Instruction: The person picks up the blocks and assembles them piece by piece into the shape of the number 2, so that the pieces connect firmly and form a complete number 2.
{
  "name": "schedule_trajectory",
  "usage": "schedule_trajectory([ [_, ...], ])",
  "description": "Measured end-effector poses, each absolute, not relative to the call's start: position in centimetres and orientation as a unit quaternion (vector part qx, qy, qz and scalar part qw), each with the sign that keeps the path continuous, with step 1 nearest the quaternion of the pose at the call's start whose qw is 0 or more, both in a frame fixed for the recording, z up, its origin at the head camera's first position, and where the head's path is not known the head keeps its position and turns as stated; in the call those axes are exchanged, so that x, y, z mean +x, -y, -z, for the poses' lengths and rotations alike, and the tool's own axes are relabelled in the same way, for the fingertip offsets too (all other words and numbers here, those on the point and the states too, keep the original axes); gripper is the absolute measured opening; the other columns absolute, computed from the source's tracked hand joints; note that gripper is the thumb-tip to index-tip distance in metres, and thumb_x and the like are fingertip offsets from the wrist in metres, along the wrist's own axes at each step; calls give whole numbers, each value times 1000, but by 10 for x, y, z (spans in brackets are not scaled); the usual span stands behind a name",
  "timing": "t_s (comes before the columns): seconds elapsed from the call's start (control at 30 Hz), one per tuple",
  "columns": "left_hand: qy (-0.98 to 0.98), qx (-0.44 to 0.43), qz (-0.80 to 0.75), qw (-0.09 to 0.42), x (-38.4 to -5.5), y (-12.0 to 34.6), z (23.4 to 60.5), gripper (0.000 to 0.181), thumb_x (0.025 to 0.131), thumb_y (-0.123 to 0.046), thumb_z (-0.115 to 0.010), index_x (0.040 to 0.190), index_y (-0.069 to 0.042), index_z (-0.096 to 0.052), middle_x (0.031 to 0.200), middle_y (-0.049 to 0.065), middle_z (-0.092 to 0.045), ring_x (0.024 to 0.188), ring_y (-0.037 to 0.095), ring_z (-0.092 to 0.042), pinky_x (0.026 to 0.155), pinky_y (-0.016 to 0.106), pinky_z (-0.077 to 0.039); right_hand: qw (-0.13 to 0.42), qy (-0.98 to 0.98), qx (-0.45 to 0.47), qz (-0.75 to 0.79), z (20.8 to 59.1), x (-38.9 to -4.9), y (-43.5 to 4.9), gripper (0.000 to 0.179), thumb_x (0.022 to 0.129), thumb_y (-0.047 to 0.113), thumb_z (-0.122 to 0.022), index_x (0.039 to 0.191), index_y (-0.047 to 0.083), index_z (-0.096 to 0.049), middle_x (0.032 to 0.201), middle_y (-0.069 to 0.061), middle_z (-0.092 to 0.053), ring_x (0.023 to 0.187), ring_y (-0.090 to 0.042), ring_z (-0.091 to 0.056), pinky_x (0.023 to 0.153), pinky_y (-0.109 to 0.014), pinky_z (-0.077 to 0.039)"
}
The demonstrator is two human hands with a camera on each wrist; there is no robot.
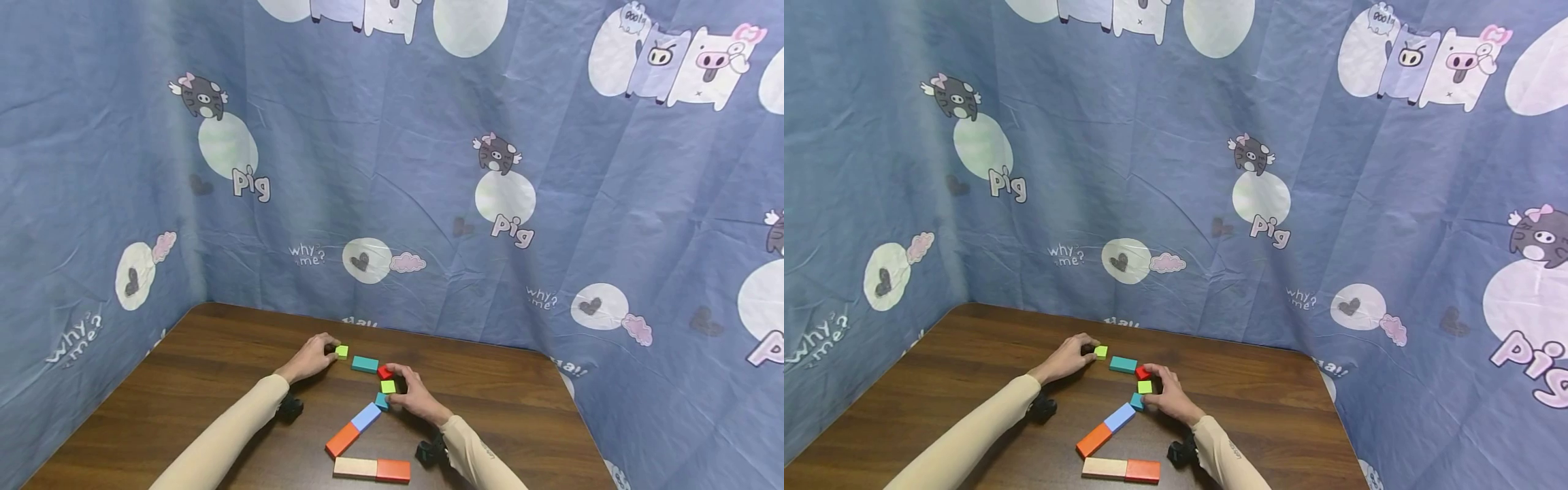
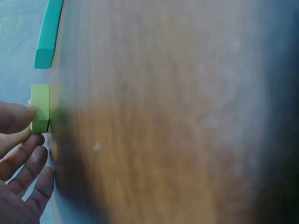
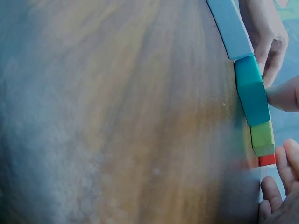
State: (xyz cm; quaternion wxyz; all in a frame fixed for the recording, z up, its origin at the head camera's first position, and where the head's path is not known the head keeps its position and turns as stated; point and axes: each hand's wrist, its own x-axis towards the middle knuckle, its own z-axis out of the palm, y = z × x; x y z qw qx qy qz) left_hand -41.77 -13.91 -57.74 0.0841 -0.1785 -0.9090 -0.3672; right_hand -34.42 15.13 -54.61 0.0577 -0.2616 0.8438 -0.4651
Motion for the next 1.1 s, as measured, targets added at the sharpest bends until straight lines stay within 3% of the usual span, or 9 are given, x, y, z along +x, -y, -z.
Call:
schedule_trajectory([
  [0.4,911,-219,334,98,-415,137,581,24,85,-10,-68,108,-5,-69,106,5,-66,109,28,-58,96,47,-43,61,-841,-266,467,548,-347,-152,63,80,4,-71,136,-2,-44,133,-25,-48,120,-38,-37,97,-48,-28],
  [0.8,912,-233,322,99,-412,138,583,24,85,-12,-68,108,-5,-69,106,5,-67,109,28,-59,95,46,-44,56,-842,-265,466,547,-344,-150,62,79,3,-71,134,-4,-45,133,-25,-48,120,-39,-37,98,-49,-28],
  [1.1,912,-224,338,68,-411,137,583,25,87,-17,-69,111,-9,-68,109,3,-67,108,25,-59,92,45,-47,51,-846,-258,464,558,-351,-150,62,79,3,-70,135,-3,-44,133,-25,-48,122,-42,-36,99,-52,-27],
])
